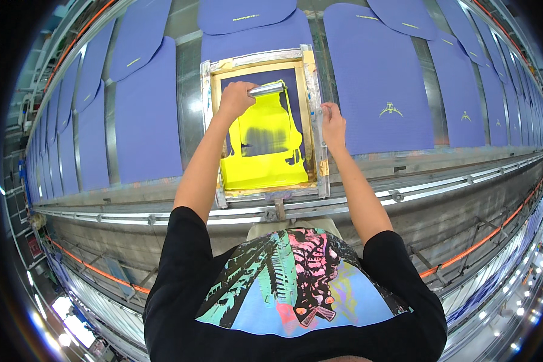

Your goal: The person performs screen printing on purple fabric pieces laid out on a flatbed. They use a squeegee to pull yellow ink across a screen frame, then lift the frame to reveal printed designs. The process repeats on multiple fabric pieces in sequence.

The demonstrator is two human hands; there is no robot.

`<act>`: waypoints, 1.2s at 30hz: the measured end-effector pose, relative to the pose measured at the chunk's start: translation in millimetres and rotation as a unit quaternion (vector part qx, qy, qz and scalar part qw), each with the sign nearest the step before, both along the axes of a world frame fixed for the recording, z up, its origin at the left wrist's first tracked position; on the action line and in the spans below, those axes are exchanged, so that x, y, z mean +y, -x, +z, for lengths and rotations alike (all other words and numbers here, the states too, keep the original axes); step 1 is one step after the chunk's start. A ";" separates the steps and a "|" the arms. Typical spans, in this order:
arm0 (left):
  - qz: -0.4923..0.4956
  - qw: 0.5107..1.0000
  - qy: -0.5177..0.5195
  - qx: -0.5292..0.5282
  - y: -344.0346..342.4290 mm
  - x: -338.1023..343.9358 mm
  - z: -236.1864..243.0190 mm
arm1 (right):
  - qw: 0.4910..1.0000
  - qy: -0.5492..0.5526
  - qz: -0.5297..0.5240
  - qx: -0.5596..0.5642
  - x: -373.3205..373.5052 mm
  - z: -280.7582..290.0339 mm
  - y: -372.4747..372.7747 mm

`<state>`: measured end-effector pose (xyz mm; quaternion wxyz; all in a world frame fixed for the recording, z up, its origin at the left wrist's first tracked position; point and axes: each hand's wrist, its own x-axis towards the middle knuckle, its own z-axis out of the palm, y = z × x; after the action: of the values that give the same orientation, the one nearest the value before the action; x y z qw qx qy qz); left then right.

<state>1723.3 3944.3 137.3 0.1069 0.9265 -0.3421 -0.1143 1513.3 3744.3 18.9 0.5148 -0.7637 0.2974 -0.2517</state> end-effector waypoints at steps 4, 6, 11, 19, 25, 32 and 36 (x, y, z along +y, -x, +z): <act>0.015 0.998 -0.005 -0.061 33.3 -1.9 -18.0 | 0.999 -0.029 0.000 0.014 -4.7 4.3 -1.2; 0.011 0.996 0.048 -0.074 73.6 17.6 -26.8 | 0.998 -0.035 0.000 0.048 -4.6 8.5 2.0; -0.076 0.983 0.105 -0.133 146.4 66.0 -30.1 | 0.997 -0.046 0.008 0.064 -7.5 14.7 -1.0; 0.016 0.999 0.036 0.001 -18.4 -0.9 -12.3 | 0.998 -0.034 0.012 0.053 -7.2 16.3 -3.6; 0.038 0.997 -0.053 -0.046 9.9 -6.6 -18.1 | 0.999 -0.032 0.013 0.023 -2.5 7.9 0.1; -0.018 0.992 0.098 -0.077 141.3 58.7 -34.4 | 0.997 -0.051 0.023 0.056 -6.9 6.8 -2.0; -0.055 0.988 0.136 -0.045 163.8 72.2 -17.6 | 0.999 0.024 0.001 0.034 -13.6 0.7 -4.5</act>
<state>1559.5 4016.6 119.7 0.2101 0.8872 -0.4095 -0.0309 1517.8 3730.7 19.7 0.4861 -0.7844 0.3076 -0.2322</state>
